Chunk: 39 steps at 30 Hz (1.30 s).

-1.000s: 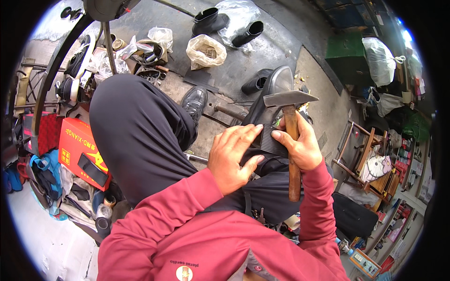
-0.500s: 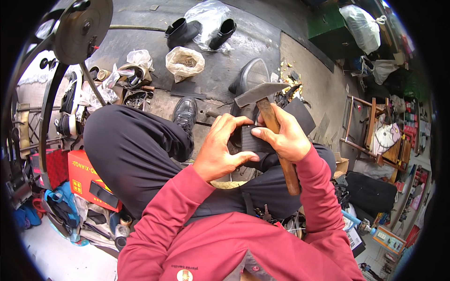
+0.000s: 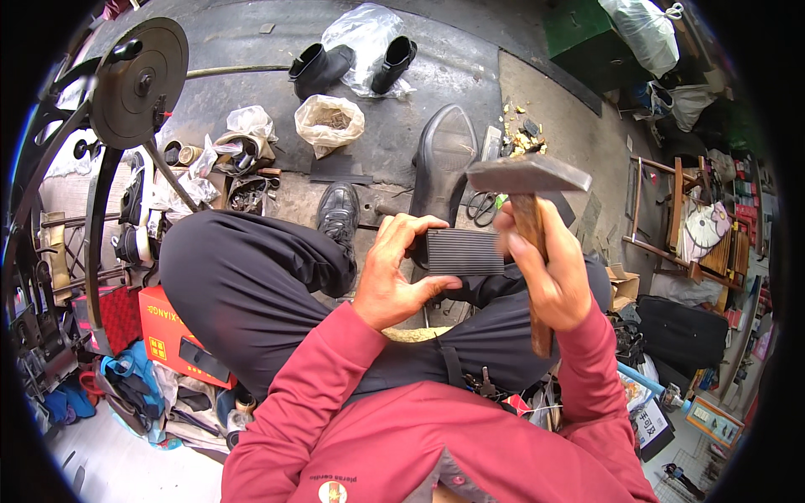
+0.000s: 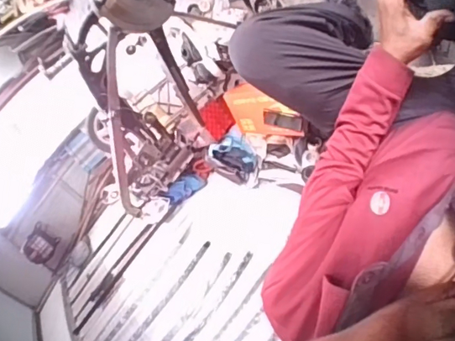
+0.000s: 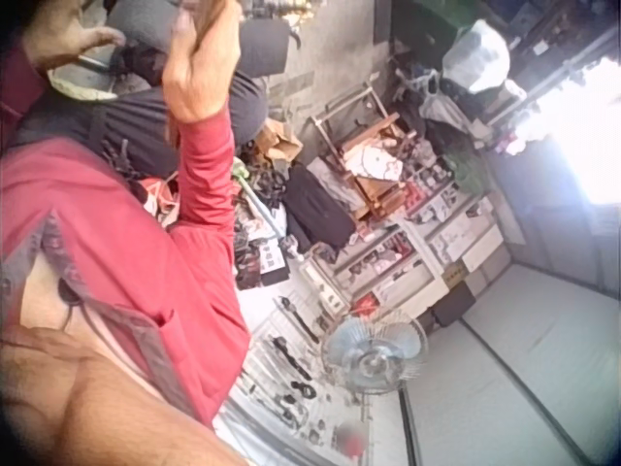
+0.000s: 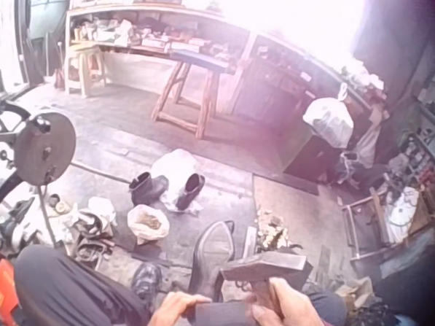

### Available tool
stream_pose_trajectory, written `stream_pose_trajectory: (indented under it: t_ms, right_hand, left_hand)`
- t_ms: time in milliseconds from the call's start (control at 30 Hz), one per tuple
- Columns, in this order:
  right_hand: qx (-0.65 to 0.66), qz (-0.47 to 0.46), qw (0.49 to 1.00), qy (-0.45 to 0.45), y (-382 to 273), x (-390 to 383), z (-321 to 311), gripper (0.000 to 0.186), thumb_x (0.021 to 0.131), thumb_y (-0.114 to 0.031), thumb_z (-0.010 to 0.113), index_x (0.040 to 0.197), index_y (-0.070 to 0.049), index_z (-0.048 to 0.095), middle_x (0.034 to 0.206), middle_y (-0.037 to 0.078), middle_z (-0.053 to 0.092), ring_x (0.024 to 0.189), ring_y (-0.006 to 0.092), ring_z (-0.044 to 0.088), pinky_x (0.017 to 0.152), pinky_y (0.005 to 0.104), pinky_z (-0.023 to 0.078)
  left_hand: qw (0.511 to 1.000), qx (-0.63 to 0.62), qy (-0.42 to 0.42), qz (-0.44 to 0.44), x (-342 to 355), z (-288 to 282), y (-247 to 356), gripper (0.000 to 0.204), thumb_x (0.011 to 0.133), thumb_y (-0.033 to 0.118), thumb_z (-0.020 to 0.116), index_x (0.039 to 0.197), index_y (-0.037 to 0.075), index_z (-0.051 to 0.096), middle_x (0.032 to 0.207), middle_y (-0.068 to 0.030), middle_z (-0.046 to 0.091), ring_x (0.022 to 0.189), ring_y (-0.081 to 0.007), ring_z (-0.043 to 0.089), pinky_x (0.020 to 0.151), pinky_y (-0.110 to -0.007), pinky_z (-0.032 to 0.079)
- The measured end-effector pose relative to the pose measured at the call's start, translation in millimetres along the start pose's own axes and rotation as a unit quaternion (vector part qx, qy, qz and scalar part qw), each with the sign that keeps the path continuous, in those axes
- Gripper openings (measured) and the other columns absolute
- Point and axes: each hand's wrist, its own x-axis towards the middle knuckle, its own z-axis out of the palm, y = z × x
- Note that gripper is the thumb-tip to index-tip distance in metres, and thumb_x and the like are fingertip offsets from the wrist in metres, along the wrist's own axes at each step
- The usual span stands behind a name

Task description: The person sits cross-legged and repairs a black shoe by attaching a new heel sole. They position the sole, insert nails, and hammer them in. They then trim excess material with scissors and inspect the shoe.

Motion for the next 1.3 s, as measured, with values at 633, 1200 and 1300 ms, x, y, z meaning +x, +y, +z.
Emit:
stream_pose_trajectory:
  t_ms: [633,1200,1300]
  right_hand:
    - [0.016,0.034,0.999,-0.030,-24,-28,6,0.064,0.106,0.001,0.050,0.166,0.001,0.027,0.100,0.010,0.070,0.061,0.0053,0.048,0.056,0.0223,0.046]
    - [-0.005,0.005,0.998,-0.066,-12,-21,23,0.064,0.104,0.001,0.056,0.162,0.004,0.032,0.085,0.009,0.067,0.059,0.0116,0.055,0.057,0.0291,0.050]
    - [0.003,-0.039,0.997,-0.066,-13,-15,20,0.063,0.105,-0.001,0.055,0.163,0.002,0.032,0.085,0.008,0.067,0.061,0.0096,0.054,0.057,0.0267,0.048]
  left_hand:
    - [1.000,0.017,0.006,0.024,-3,3,-5,0.077,0.068,0.037,0.096,0.126,-0.002,0.064,0.109,-0.0118,0.063,0.103,-0.0302,0.056,0.088,-0.038,0.049]
    - [1.000,0.011,0.006,0.020,-2,3,-3,0.072,0.070,0.034,0.096,0.128,0.004,0.065,0.110,-0.0106,0.065,0.103,-0.0287,0.057,0.091,-0.039,0.048]
    - [0.999,0.008,0.018,0.031,-3,3,-2,0.072,0.070,0.034,0.096,0.128,0.004,0.065,0.110,-0.0109,0.066,0.103,-0.0294,0.057,0.092,-0.039,0.048]
